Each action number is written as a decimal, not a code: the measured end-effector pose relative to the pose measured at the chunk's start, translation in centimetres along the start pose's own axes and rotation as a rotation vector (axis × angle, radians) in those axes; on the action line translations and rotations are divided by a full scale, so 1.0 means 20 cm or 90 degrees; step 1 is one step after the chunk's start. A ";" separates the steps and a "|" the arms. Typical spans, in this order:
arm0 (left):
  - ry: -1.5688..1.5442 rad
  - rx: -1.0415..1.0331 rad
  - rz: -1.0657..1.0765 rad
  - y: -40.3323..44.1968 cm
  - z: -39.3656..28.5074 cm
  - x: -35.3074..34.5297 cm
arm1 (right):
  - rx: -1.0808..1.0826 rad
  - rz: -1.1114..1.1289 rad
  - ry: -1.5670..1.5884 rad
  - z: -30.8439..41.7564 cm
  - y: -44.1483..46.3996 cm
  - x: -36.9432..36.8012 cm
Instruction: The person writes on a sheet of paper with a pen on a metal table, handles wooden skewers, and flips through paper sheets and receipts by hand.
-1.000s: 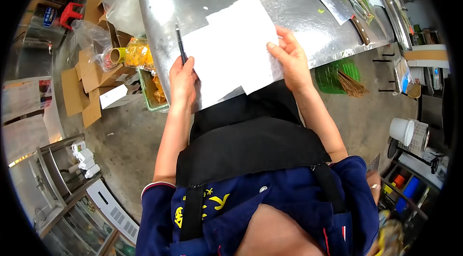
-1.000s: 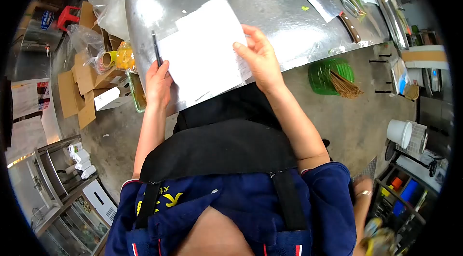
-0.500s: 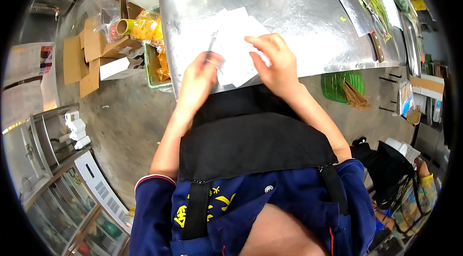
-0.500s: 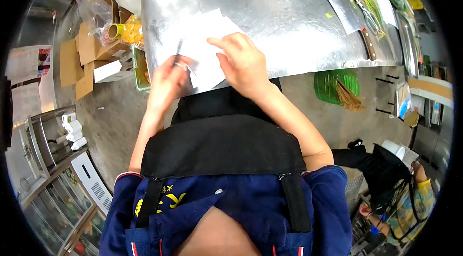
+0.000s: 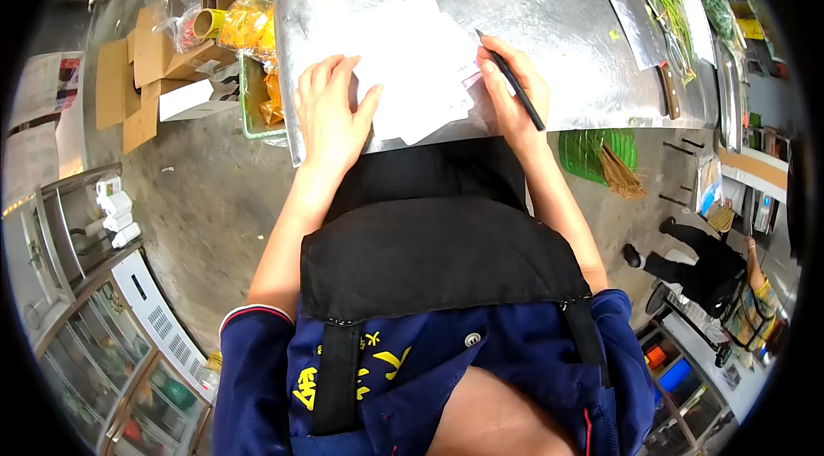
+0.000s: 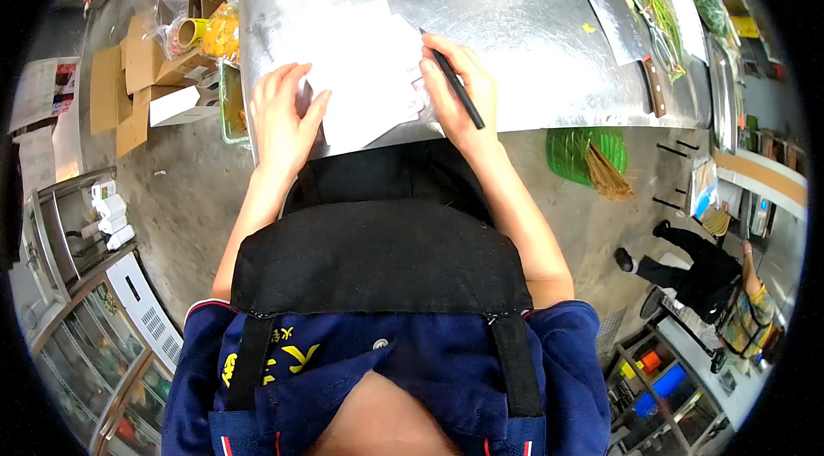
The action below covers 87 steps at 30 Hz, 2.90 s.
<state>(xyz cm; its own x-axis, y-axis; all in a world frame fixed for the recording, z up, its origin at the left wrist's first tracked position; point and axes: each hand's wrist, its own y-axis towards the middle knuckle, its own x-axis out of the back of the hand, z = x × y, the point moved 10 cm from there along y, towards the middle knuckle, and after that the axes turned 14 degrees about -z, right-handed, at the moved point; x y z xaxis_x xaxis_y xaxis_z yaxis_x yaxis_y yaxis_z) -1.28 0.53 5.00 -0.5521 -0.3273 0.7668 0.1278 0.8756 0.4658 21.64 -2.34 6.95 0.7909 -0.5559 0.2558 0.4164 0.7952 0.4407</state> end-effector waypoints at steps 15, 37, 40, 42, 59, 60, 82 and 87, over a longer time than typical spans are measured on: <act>-0.059 -0.047 -0.016 -0.01 0.01 -0.09 | -0.029 0.107 0.132 -0.05 0.02 -0.28; -0.442 0.459 0.003 0.00 0.19 -0.28 | -0.167 0.102 0.264 -0.25 -0.07 -0.35; -0.520 0.484 0.019 0.00 0.19 -0.32 | -0.112 0.115 0.182 -0.20 -0.06 -0.34; -0.585 0.517 0.068 0.00 0.19 -0.36 | -0.083 0.116 0.145 -0.17 -0.06 -0.32; -0.659 0.573 0.117 -0.02 0.20 -0.41 | 0.007 0.059 0.048 -0.12 -0.04 -0.28; -0.650 0.569 0.121 -0.03 0.22 -0.42 | 0.011 0.050 0.048 -0.11 -0.03 -0.28; -0.661 0.562 0.108 -0.02 0.18 -0.39 | 0.081 0.036 0.003 -0.08 -0.04 -0.28; -0.642 0.549 0.096 -0.02 0.19 -0.39 | 0.050 0.080 -0.031 -0.10 -0.05 -0.31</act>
<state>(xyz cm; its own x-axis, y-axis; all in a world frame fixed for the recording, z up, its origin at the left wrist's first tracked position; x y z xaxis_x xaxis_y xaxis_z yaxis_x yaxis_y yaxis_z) -0.11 4.15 -2.83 -0.9902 -0.1315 -0.0481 -0.1105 0.9450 -0.3078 17.29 0.73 3.20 0.8114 -0.4656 0.3534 0.2772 0.8387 0.4687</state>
